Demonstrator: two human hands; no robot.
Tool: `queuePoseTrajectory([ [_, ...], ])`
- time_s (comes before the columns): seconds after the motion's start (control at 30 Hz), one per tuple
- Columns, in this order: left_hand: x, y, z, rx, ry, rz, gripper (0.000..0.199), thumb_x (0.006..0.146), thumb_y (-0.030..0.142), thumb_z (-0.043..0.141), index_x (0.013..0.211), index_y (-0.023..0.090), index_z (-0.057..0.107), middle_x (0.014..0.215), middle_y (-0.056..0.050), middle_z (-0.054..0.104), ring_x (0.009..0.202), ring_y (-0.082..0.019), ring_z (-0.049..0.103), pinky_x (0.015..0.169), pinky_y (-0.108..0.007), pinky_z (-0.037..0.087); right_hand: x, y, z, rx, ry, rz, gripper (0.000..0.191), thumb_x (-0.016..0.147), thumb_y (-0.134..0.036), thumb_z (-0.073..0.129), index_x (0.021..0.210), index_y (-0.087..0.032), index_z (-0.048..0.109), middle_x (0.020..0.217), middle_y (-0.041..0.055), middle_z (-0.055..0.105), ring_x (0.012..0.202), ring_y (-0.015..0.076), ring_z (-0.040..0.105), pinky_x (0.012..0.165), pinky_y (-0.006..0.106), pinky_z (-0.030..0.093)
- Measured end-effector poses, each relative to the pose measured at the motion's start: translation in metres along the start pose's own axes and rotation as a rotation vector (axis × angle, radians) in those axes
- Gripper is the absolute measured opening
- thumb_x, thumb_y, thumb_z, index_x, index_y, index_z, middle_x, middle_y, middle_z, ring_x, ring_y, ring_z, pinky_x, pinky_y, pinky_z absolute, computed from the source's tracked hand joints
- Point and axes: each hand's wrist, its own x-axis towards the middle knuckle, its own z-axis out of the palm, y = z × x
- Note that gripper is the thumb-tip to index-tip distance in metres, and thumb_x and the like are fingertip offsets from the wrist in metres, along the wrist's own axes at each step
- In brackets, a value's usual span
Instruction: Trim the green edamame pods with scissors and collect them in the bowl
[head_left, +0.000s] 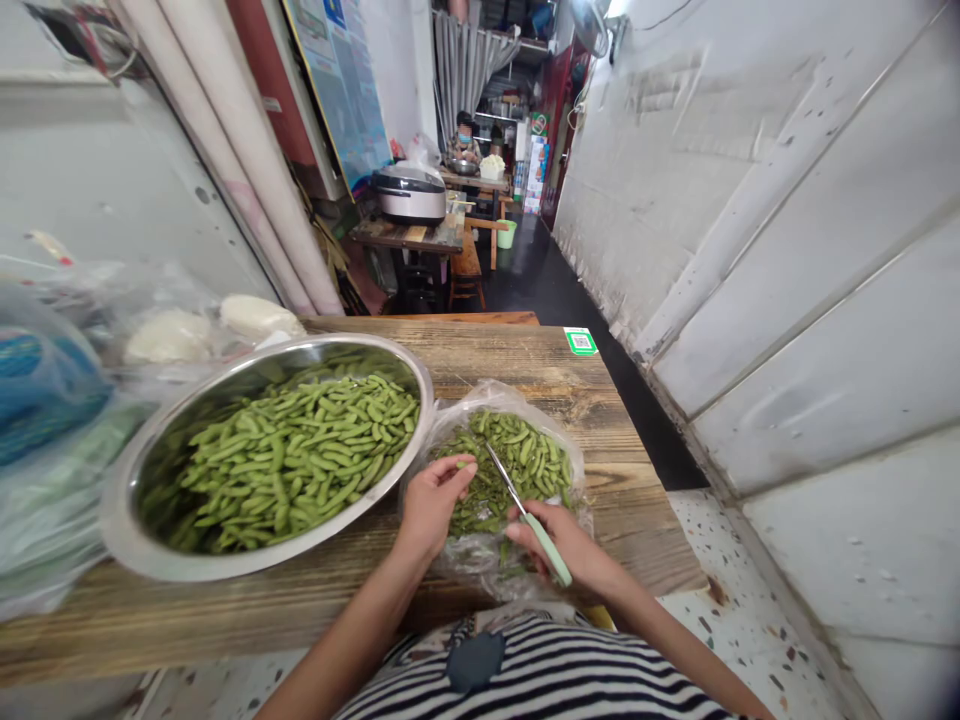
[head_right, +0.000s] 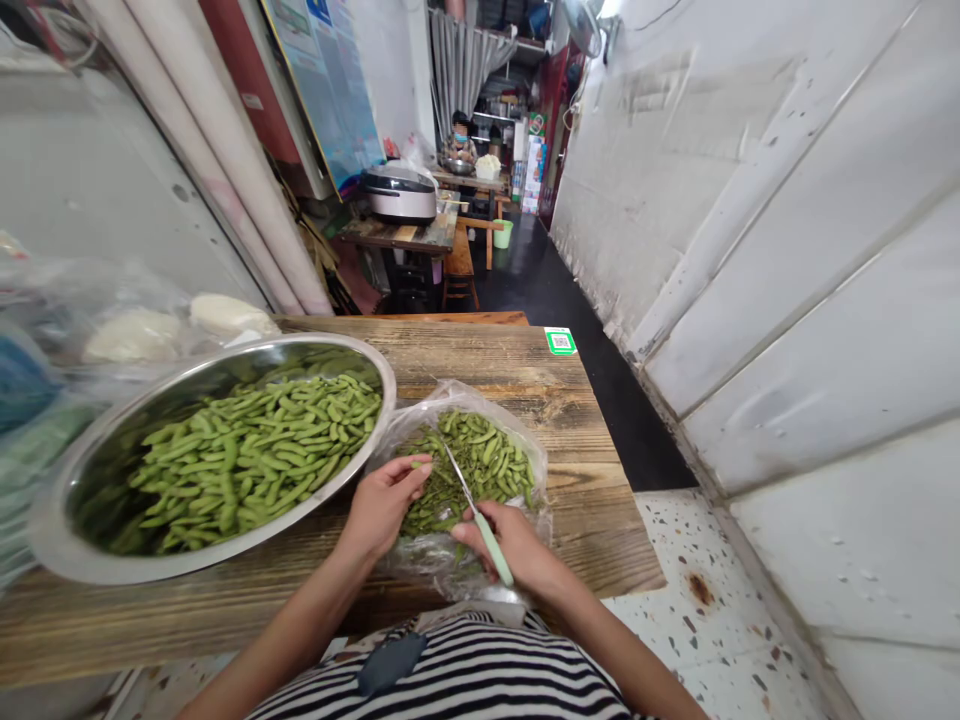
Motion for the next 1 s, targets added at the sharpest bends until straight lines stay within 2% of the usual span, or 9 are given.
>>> queuePoseTrajectory([
  [0.1, 0.0, 0.002, -0.002, 0.017, -0.039, 0.01, 0.039, 0.062, 0.038, 0.074, 0.089, 0.011, 0.07, 0.055, 0.003, 0.055, 0.05, -0.007, 0.045, 0.049, -0.02, 0.035, -0.004, -0.003, -0.003, -0.147, -0.012, -0.081, 0.046, 0.082, -0.054, 0.056, 0.107, -0.015, 0.055, 0.062, -0.0037, 0.05, 0.047, 0.0084, 0.044, 0.043, 0.019, 0.036],
  [0.27, -0.001, 0.004, -0.004, 0.057, -0.118, 0.056, 0.043, 0.07, 0.038, 0.067, 0.103, 0.012, 0.064, 0.081, -0.006, 0.068, 0.065, -0.013, 0.06, 0.058, -0.024, 0.047, -0.006, -0.01, -0.004, -0.3, 0.034, -0.172, 0.043, 0.084, -0.05, 0.055, 0.107, -0.014, 0.058, 0.07, -0.0005, 0.053, 0.06, 0.0113, 0.046, 0.056, 0.021, 0.038],
  [0.37, -0.003, 0.008, -0.003, 0.108, -0.178, 0.104, 0.047, 0.073, 0.035, 0.065, 0.114, 0.013, 0.055, 0.072, -0.001, 0.067, 0.055, -0.011, 0.058, 0.054, -0.024, 0.047, -0.004, -0.012, -0.004, -0.376, 0.068, -0.185, 0.042, 0.081, -0.049, 0.059, 0.104, -0.013, 0.06, 0.072, 0.0003, 0.055, 0.064, 0.013, 0.047, 0.059, 0.022, 0.037],
  [0.43, -0.004, 0.011, -0.003, 0.127, -0.196, 0.11, 0.042, 0.073, 0.033, 0.066, 0.109, 0.014, 0.054, 0.069, 0.0, 0.067, 0.053, -0.012, 0.058, 0.052, -0.024, 0.047, -0.002, -0.012, -0.005, -0.408, 0.07, -0.191, 0.042, 0.081, -0.048, 0.06, 0.103, -0.013, 0.061, 0.074, 0.0004, 0.056, 0.066, 0.0135, 0.048, 0.06, 0.022, 0.037],
  [0.53, -0.006, 0.014, -0.001, 0.141, -0.217, 0.063, 0.027, 0.071, 0.034, 0.068, 0.085, 0.013, 0.059, 0.069, -0.003, 0.069, 0.053, -0.012, 0.06, 0.052, -0.024, 0.048, -0.002, -0.013, -0.005, -0.421, 0.055, -0.189, 0.041, 0.079, -0.048, 0.061, 0.101, -0.014, 0.062, 0.071, -0.0005, 0.056, 0.065, 0.013, 0.047, 0.059, 0.021, 0.036],
  [0.6, -0.008, 0.014, -0.001, 0.146, -0.227, 0.04, 0.024, 0.07, 0.034, 0.068, 0.076, 0.013, 0.061, 0.068, -0.004, 0.068, 0.053, -0.013, 0.061, 0.052, -0.024, 0.048, -0.002, -0.013, -0.005, -0.404, 0.045, -0.191, 0.039, 0.079, -0.047, 0.062, 0.099, -0.014, 0.062, 0.07, -0.0011, 0.056, 0.064, 0.0125, 0.047, 0.059, 0.021, 0.036],
  [0.83, -0.011, 0.017, -0.001, 0.168, -0.217, 0.027, 0.023, 0.068, 0.036, 0.069, 0.07, 0.013, 0.064, 0.06, -0.002, 0.066, 0.048, -0.012, 0.059, 0.048, -0.024, 0.048, -0.004, -0.015, -0.006, -0.337, 0.004, -0.196, 0.035, 0.078, -0.046, 0.064, 0.093, -0.015, 0.061, 0.067, -0.0033, 0.05, 0.062, 0.0103, 0.041, 0.057, 0.02, 0.033],
  [1.0, -0.014, 0.014, 0.001, 0.199, -0.216, 0.015, 0.024, 0.069, 0.037, 0.067, 0.069, 0.013, 0.063, 0.059, -0.002, 0.065, 0.047, -0.013, 0.059, 0.047, -0.024, 0.049, -0.002, -0.014, -0.004, -0.308, 0.013, -0.169, 0.031, 0.079, -0.045, 0.063, 0.082, -0.014, 0.061, 0.06, -0.0043, 0.046, 0.055, 0.0086, 0.04, 0.051, 0.019, 0.031],
])
